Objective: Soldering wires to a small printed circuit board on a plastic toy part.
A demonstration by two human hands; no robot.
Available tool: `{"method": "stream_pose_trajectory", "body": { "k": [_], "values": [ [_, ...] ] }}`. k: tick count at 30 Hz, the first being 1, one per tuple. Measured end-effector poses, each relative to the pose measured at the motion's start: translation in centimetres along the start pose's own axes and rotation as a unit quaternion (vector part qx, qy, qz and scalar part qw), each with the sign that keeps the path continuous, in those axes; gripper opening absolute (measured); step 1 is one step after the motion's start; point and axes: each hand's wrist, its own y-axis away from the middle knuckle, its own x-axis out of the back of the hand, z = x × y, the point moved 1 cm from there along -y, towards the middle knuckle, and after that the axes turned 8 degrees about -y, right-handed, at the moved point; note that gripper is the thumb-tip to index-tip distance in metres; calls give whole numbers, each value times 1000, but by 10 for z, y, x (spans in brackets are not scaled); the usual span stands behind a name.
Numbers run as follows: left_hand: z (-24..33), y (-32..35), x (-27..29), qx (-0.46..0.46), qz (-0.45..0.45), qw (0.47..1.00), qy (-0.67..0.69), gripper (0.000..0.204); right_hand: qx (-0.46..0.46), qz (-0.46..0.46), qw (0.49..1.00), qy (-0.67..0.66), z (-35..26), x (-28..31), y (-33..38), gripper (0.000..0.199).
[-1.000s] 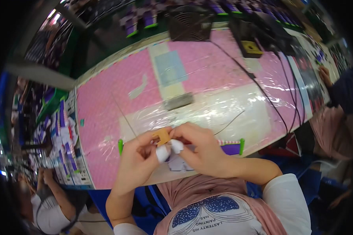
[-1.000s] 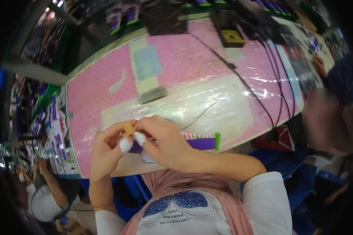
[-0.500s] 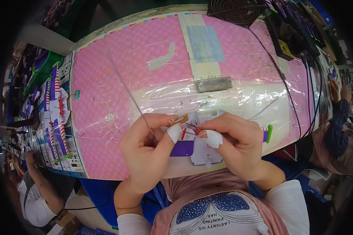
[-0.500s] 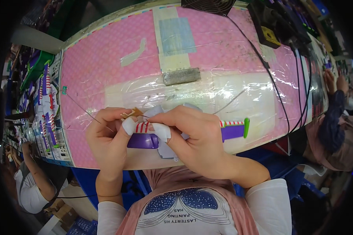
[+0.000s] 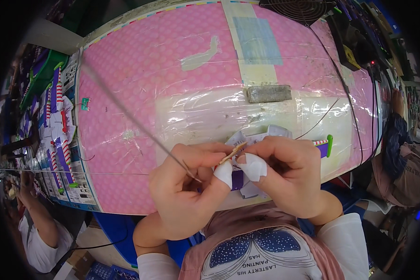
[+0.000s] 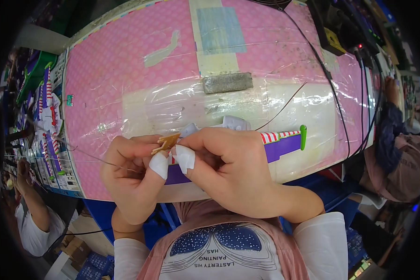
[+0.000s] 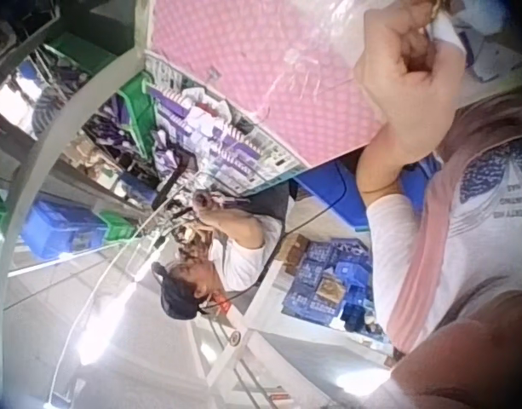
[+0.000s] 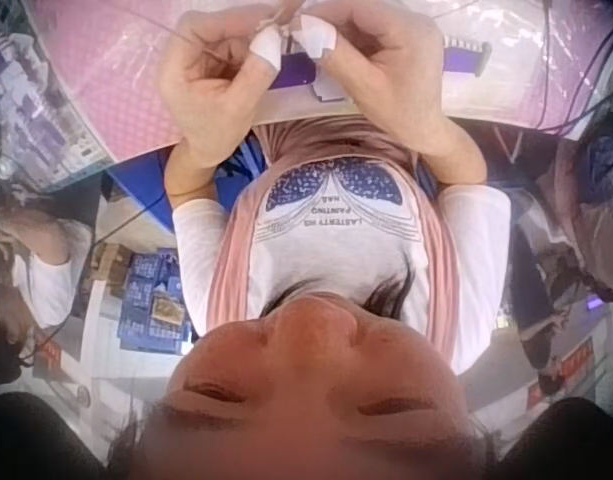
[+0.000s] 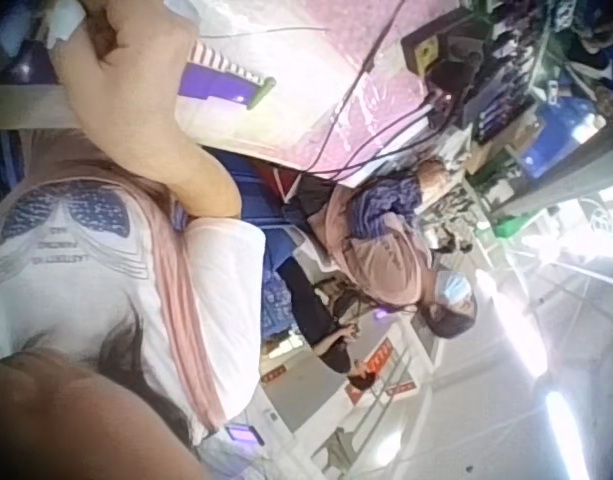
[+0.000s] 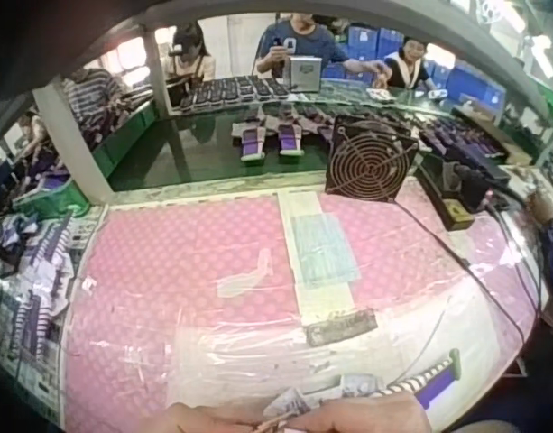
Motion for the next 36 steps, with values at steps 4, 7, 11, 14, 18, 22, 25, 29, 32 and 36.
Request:
{"method": "stream_pose_trajectory", "body": {
  "k": [4,7,11,14,18,22,25,29,32,36],
  "values": [
    [0,0,2,-24,-18,998,-53,14,5,0,1000,-2,1,1,1,11],
    [-1,1,2,-31,-7,998,-62,15,-10,-10,1000,-8,-1,1,1,11],
    [-2,1,2,-43,-5,997,-67,15,24,12,999,-20,2,-2,0,12],
    [-2,0,1,-63,-2,995,-83,15,46,23,998,-25,1,-2,-1,12],
    [1,0,1,-52,0,995,-90,15,111,25,993,11,3,-2,-2,10],
    [3,-1,3,-12,-4,998,-69,16,144,20,988,55,1,0,-3,9],
    [2,1,4,-11,-1,996,-89,16,152,15,985,79,-1,0,-3,9],
    [1,-1,4,-34,-8,995,-90,16,133,13,988,80,-1,1,-1,10],
    [1,-1,4,-34,-7,996,-87,17,128,10,989,76,-1,1,0,10],
    [10,0,4,17,-27,994,-102,16,128,18,990,62,3,-1,-1,9]
  ]
}}
